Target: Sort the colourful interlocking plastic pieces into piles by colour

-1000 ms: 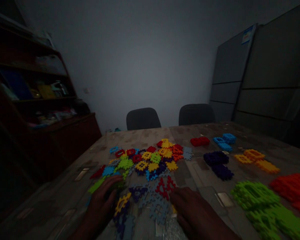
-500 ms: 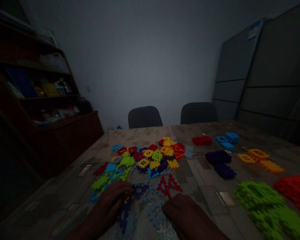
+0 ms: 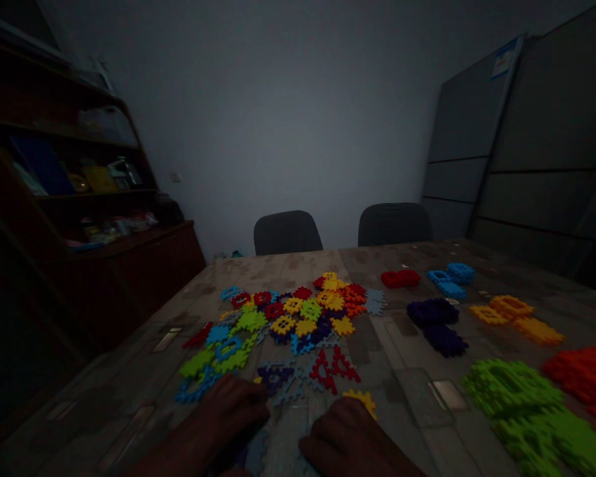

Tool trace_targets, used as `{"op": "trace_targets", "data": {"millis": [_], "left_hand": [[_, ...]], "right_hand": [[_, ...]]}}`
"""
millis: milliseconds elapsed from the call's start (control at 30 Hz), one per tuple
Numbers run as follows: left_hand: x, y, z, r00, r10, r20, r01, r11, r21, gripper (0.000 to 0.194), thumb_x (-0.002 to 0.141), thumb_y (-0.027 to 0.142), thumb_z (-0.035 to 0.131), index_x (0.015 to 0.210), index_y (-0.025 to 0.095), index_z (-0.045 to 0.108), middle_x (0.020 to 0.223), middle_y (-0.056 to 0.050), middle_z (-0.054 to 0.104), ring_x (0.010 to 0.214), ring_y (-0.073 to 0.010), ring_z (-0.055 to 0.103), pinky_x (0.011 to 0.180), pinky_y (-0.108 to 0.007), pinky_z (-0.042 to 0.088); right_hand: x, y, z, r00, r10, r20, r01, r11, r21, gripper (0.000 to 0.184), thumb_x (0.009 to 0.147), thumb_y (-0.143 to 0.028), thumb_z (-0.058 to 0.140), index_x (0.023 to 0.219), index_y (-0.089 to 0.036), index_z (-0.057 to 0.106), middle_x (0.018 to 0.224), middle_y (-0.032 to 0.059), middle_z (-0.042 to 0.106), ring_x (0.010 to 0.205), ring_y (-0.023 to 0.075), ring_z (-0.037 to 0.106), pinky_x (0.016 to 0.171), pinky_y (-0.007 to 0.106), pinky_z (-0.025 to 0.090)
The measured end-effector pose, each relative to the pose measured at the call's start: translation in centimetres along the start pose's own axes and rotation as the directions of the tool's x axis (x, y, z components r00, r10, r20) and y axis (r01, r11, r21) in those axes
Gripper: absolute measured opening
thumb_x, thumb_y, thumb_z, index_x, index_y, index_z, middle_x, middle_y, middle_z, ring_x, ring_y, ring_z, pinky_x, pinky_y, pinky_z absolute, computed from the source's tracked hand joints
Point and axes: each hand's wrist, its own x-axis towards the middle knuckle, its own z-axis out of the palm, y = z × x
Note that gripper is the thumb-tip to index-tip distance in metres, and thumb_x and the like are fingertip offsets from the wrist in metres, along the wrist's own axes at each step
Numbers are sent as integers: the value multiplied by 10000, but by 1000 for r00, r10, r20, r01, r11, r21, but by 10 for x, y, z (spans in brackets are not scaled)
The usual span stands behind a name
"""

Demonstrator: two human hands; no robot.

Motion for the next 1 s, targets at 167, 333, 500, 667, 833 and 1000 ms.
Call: {"op": "trace_targets", "data": {"millis": [167, 333, 500, 667, 833, 1000], "left_hand": [[-8, -10, 3, 1000, 19, 8, -19, 1000, -9, 609, 876, 594, 757, 1387, 296, 613, 1457, -126, 657, 1335, -384, 592, 1225, -653, 322], [-4, -12, 3, 999, 18, 30, -16, 998, -65, 552, 831, 527, 798, 1286, 254, 646, 1424, -136, 669, 1306, -374, 612, 1206, -640, 365], [-2, -1, -5, 996, -33, 81, 42, 992, -116, 612, 808, 291, 790, 1395, 279, 616, 1560, -121, 585, 1470, -398, 486, 1276, -687, 242], [-3, 9, -7, 984, -166, 60, 175, 963, -206, 642, 803, 272, 790, 1420, 271, 613, 1576, -115, 562, 1490, -391, 447, 1264, -581, 345], [2, 15, -3, 957, -285, 61, 285, 871, -401, 575, 800, 373, 755, 1349, 239, 651, 1426, -131, 656, 1345, -363, 580, 1181, -530, 449], [9, 17, 7, 945, -315, 84, 320, 850, -418, 621, 803, 354, 770, 1398, 250, 630, 1508, -140, 602, 1403, -367, 537, 1196, -546, 417]], "right_hand": [[-14, 3, 32, 996, -10, -88, 0, 994, -107, 305, 1035, -390, 557, 1298, -236, 578, 1163, 68, 790, 952, 239, 710, 850, 388, 520], [-19, 5, 48, 995, 104, -9, -104, 995, 0, 360, 993, -416, 645, 1318, -266, 608, 1104, 52, 775, 928, 250, 695, 883, 410, 522], [-11, -1, -5, 968, 152, 201, -191, 962, 194, 584, 931, -312, 679, 1502, -284, 563, 1249, 100, 770, 1077, 296, 708, 972, 439, 546], [-14, -4, -50, 826, 367, 428, -520, 789, 328, 864, 887, -263, 771, 1659, -371, 397, 1691, 73, 466, 1560, 356, 385, 1263, 549, 337], [-12, 3, -49, 789, 453, 414, -590, 746, 310, 588, 961, -310, 671, 1542, -302, 583, 1571, 116, 588, 1491, 348, 459, 1245, 575, 355], [-16, 5, -40, 828, 447, 338, -542, 794, 277, 504, 996, -312, 626, 1499, -296, 608, 1539, 119, 606, 1455, 344, 493, 1209, 592, 401]]}}
